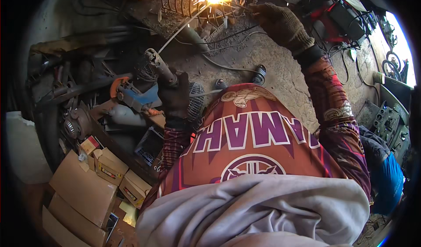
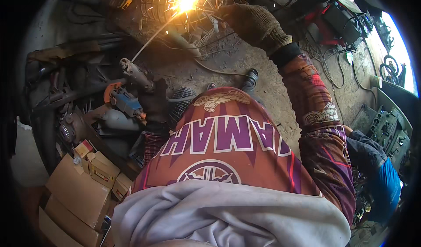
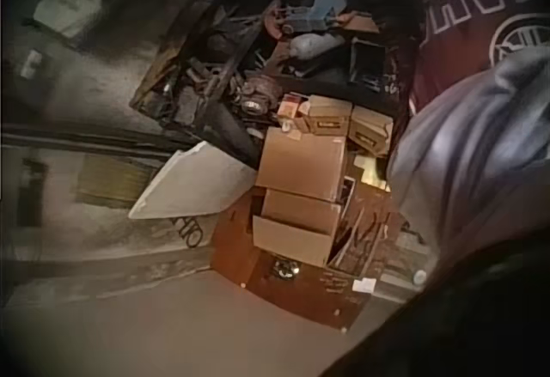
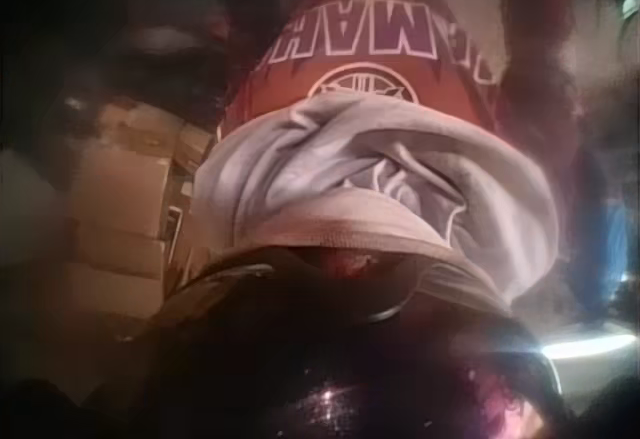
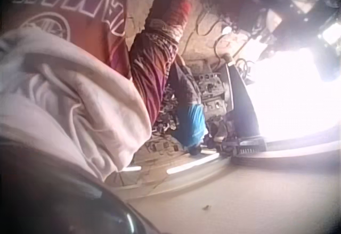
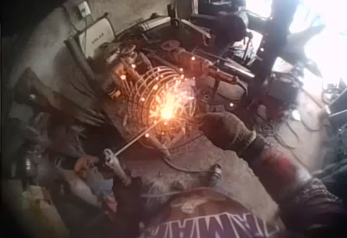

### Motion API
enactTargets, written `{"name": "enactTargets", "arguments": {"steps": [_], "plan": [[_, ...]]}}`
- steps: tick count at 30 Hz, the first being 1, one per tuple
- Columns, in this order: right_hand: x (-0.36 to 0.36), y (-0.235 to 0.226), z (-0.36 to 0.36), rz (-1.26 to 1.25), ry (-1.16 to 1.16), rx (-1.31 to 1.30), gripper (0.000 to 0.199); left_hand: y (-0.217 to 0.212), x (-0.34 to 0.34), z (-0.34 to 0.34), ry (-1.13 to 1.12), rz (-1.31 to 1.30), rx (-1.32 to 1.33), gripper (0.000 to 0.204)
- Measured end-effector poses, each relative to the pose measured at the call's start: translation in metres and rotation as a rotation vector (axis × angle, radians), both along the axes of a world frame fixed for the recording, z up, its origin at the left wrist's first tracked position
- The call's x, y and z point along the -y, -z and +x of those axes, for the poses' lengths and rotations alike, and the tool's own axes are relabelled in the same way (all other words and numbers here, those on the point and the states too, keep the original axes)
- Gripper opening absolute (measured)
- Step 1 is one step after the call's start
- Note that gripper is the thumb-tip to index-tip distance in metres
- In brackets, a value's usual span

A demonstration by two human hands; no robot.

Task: The person uses a welding tool to join metal bars on a circular frame and then uses an angle grinder to smooth the surface of the metal structure.

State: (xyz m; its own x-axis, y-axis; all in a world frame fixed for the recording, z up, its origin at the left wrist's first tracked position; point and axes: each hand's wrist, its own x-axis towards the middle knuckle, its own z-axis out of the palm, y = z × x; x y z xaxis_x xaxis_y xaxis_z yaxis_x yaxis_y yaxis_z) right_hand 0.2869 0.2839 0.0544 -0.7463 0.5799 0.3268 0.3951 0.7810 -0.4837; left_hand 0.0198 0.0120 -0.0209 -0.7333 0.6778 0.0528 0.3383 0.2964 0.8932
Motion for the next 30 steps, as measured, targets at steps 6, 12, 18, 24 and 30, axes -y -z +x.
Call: {"name": "enactTargets", "arguments": {"steps": [6,12,18,24,30], "plan": [[0.002,0.008,0.004,0.010,0.133,0.113,0.027,0.001,-0.005,-0.002,0.012,-0.150,-0.093,0.041],[0.002,-0.010,-0.002,-0.084,0.059,0.127,0.034,-0.020,-0.006,0.005,-0.013,-0.153,0.002,0.044],[-0.002,0.000,0.000,0.029,-0.074,-0.018,0.034,-0.033,-0.011,0.007,-0.138,0.162,0.325,0.049],[0.000,-0.001,-0.001,0.131,-0.044,0.015,0.031,-0.038,-0.009,0.012,-0.151,0.216,0.368,0.046],[0.010,-0.006,-0.007,-0.060,0.062,0.023,0.029,-0.046,-0.009,0.009,-0.190,0.125,0.446,0.047]]}}
